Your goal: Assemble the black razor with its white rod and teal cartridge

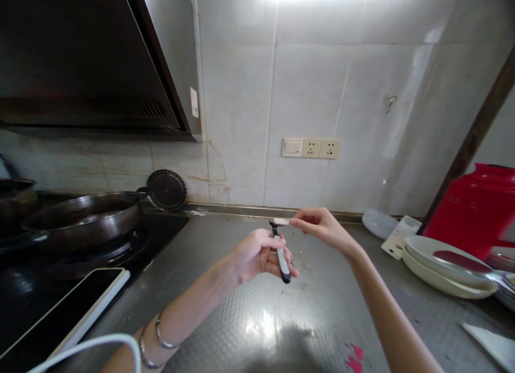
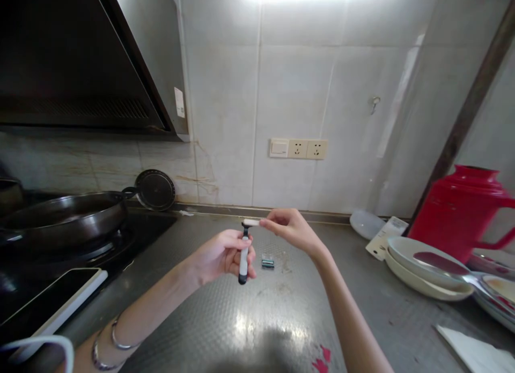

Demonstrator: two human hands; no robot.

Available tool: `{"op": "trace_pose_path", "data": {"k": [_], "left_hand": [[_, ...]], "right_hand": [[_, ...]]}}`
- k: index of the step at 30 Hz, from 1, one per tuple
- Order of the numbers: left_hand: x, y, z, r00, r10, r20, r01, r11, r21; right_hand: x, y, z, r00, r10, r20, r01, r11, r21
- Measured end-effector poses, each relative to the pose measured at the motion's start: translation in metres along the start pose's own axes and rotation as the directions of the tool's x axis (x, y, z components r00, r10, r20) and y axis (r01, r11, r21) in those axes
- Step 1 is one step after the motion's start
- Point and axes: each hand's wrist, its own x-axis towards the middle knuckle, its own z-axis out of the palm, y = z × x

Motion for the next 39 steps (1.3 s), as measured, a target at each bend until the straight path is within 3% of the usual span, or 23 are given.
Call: {"op": "trace_pose_path", "data": {"k": [7, 15, 23, 34, 39], "left_hand": [[0.003, -0.003, -0.002, 1.0, -0.006, -0.021, 0.005, 0.998, -0.059], [0.002, 0.0, -0.009, 0.999, 0.0, 0.037, 0.002, 0.999, -0.038], [0.012, -0.015, -0.031, 0.998, -0.036, -0.061, 0.04, 0.997, 0.068], [0.022, -0.02, -0.045, 0.989, -0.049, -0.142, 0.067, 0.989, 0.129], [0.023, -0.022, -0.046, 0.99, -0.063, -0.122, 0.081, 0.987, 0.14]], "right_hand": [[0.002, 0.0, 0.007, 0.999, 0.006, -0.044, -0.008, 0.999, -0.042], [0.004, 0.004, 0.005, 0.997, 0.035, -0.073, -0.04, 0.997, -0.065], [0.004, 0.013, -0.002, 0.997, 0.074, -0.012, -0.075, 0.993, -0.094], [0.014, 0.043, 0.014, 0.984, 0.132, 0.119, -0.125, 0.99, -0.061], [0.017, 0.056, 0.017, 0.988, 0.15, -0.039, -0.154, 0.979, -0.136]]}}
